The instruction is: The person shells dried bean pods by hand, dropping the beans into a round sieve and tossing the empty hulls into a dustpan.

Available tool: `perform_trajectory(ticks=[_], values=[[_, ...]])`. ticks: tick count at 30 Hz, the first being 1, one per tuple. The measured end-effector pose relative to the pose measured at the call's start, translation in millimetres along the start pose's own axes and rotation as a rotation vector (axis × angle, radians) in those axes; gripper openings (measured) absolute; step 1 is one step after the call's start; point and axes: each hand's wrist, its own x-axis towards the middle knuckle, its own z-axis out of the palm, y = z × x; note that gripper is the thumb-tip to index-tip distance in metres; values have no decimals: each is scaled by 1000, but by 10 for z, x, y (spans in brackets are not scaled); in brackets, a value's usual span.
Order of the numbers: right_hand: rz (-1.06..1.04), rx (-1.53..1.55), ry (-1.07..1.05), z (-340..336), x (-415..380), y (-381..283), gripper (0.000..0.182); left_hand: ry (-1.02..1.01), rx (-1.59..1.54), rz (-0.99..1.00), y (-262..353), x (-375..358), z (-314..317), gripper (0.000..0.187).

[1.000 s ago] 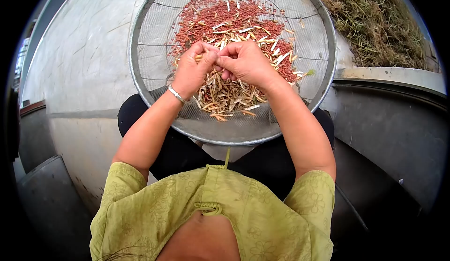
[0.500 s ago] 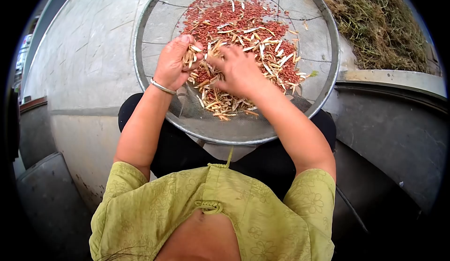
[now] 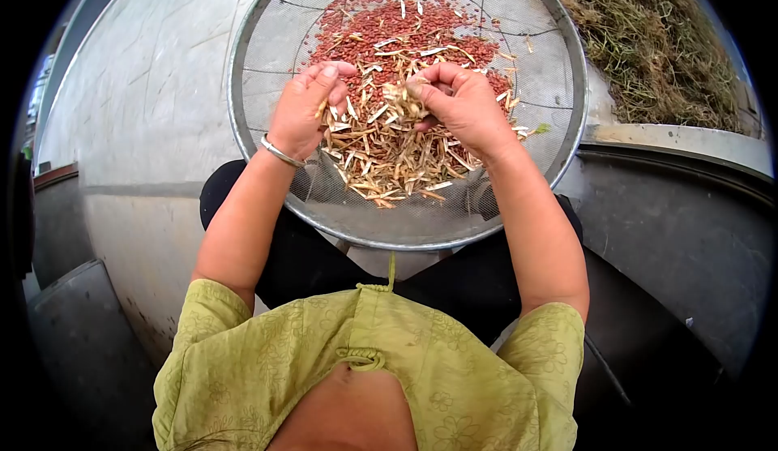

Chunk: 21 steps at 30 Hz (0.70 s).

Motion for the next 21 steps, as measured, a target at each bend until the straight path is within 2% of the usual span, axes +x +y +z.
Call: perform_trajectory(ticks=[1,7,11,13,17,21], values=[[46,139,12,33,-14,-54,12,-24,75,-3,-9,2,20,23],[154,213,-29,78,-1,-106,12,-62,235,9,-32,18,100,28],[99,64,-15,90,11,-32,12,-66,284,9,-47,2,110,29],[-21,33,35,125,19,3,13,-63,289,15,-75,-7,114,29],[-7,48,49,164,29,-27,12,-118,317,-30,-73,-26,129,31],[15,-5,-40,189,37,-30,12,-189,292,-88,-106,-29,164,32]])
